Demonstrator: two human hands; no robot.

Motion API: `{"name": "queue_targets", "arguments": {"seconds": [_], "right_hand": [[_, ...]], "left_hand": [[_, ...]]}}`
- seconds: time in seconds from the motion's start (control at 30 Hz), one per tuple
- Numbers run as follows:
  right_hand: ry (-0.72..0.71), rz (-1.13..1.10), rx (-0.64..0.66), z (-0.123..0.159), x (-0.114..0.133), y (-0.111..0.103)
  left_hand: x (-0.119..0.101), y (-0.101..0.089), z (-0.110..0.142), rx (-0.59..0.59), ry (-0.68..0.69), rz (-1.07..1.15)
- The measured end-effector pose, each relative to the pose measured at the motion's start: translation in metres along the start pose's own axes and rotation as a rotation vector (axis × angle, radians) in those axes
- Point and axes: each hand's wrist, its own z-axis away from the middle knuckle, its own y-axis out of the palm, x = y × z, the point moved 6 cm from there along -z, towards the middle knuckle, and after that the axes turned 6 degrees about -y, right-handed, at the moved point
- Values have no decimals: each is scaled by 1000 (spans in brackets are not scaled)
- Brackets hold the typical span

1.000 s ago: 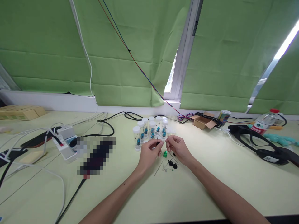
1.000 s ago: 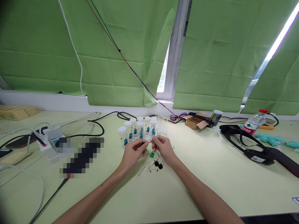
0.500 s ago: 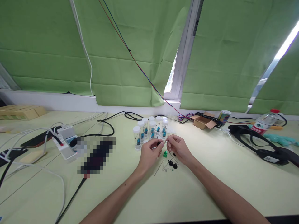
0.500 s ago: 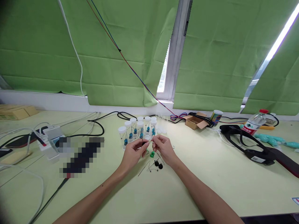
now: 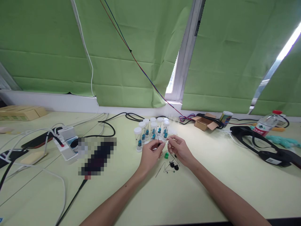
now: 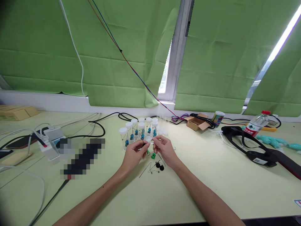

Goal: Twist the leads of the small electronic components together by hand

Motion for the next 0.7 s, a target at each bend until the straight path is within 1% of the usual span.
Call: {"name": "queue_targets", "arguments": {"seconds": [0.33, 0.7], "right_hand": [[-22, 6, -9, 0, 4, 2], [-143, 177, -36, -1, 6, -1]], "left_hand": [[3, -3, -2, -11, -2, 15], [4, -4, -2, -17, -10, 16]]}}
